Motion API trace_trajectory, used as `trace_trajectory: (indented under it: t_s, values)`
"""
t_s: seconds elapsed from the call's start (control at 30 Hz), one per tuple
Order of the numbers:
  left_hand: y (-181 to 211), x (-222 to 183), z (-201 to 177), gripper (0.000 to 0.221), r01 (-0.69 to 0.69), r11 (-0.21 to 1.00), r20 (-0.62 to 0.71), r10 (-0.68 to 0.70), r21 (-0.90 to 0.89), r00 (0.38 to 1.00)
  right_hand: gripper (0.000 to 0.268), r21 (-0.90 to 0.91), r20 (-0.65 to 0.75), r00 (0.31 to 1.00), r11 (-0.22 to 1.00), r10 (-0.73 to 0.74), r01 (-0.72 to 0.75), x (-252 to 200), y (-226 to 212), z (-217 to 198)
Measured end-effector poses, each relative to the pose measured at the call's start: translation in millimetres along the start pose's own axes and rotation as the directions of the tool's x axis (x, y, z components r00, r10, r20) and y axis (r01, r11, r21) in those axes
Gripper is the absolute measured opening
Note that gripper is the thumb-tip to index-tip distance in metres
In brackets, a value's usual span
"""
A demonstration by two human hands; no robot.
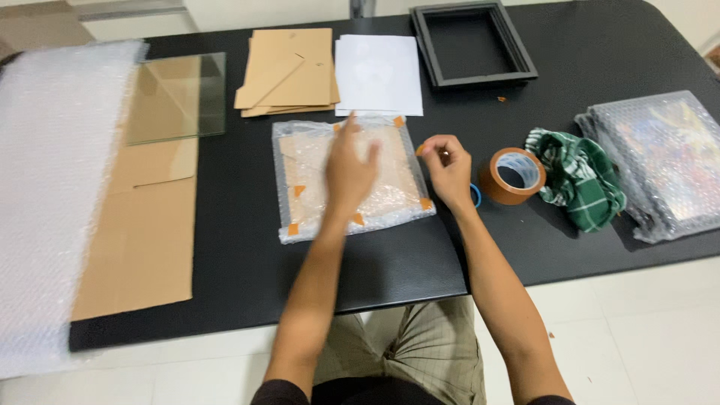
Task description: The person wraps a picture frame backing with bubble wrap, secures the wrapping with tape using scissors, and then places the wrapped component into the black frame.
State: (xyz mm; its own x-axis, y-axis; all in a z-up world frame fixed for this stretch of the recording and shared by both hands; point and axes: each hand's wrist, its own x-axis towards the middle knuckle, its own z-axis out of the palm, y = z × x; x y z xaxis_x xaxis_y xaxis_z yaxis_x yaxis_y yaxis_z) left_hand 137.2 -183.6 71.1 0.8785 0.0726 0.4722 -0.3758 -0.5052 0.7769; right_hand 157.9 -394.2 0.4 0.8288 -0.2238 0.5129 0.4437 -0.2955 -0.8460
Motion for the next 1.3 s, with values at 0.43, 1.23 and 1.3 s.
trace_trajectory:
  t_s: [0.43, 1.23, 1.3]
  values:
    - [-136, -39, -71, 0.078, 0.121, 0.847, 0.061, -0.178, 0.517, 0.982, 0.074, -0.462, 0.642, 0.764, 0.825, 0.060, 0.324, -38, -95, 54]
    - [-200, 0, -91, 0.061, 0.219, 0.973, 0.000, -0.220, 0.074, 0.976, 0.069, -0.277, 0.679, 0.719, 0.959, 0.148, 0.064, 30, -56, 189]
    - [-182, 0, -98, 0.057, 0.232, 0.971, 0.056, -0.236, 0.064, 0.970, 0.069, -0.207, 0.655, 0.750, 0.976, 0.092, 0.061, 29, -58, 188]
